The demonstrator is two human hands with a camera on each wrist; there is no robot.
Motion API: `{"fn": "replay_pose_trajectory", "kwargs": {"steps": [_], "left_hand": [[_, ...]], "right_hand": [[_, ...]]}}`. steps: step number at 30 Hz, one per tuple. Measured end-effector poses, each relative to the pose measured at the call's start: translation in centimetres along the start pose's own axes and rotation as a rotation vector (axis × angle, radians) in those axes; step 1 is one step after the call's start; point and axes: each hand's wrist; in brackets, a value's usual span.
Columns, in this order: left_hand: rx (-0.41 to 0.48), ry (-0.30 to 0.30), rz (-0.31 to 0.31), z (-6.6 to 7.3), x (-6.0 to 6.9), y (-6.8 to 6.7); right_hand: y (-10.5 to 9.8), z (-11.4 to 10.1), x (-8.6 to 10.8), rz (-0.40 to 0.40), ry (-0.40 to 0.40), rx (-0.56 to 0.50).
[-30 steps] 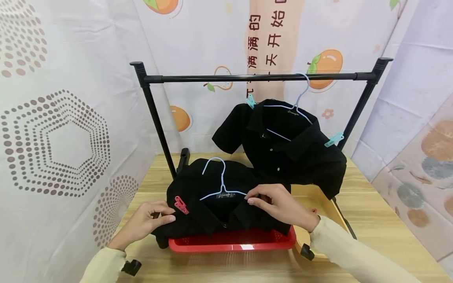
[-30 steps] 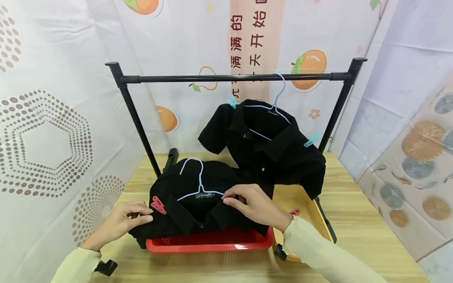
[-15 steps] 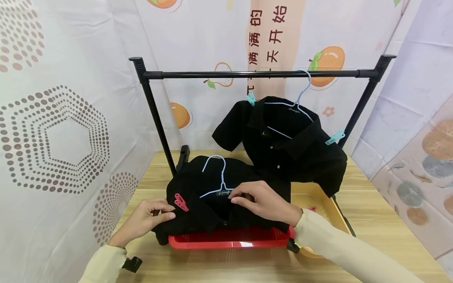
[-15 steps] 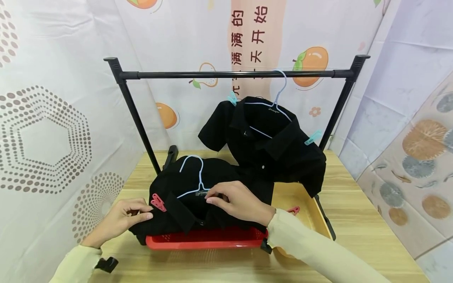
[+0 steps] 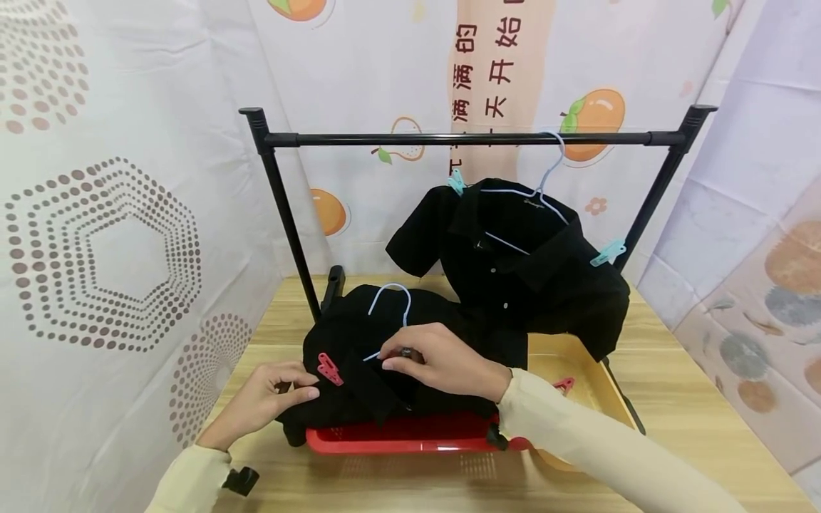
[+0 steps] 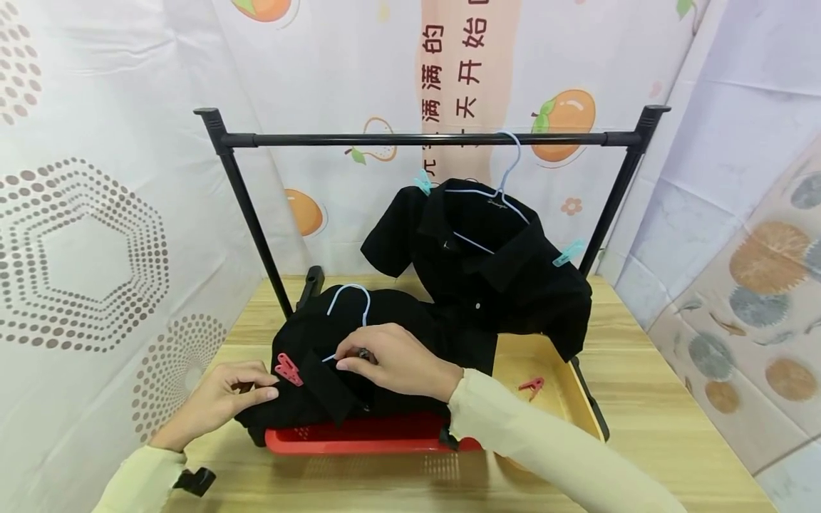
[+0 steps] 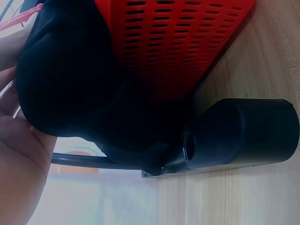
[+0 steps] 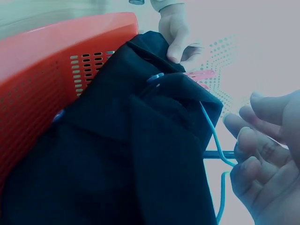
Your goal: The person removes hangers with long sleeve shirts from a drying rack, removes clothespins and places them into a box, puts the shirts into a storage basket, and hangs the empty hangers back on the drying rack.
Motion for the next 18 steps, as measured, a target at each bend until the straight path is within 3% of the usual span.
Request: {"fn": "replay_pose_trajectory", "kwargs": {"steps": [10, 18], "left_hand": [[0.010, 0.039, 0.006, 0.1, 0.0, 0.1], [0.020, 0.045, 0.009, 0.0, 0.0, 0.1]], "right_hand": [[1.5, -0.9, -2.7, -0.053, 0.047, 0.026], [2.7, -1.4, -4.4, -0.052, 0.061, 0.138]]}}
Point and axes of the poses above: each hand's wrist, its own x-axis away from the middle knuckle, its own y-axis out of the palm, z = x × y, and after that the axes turned 6 degrees about -x, right-handed
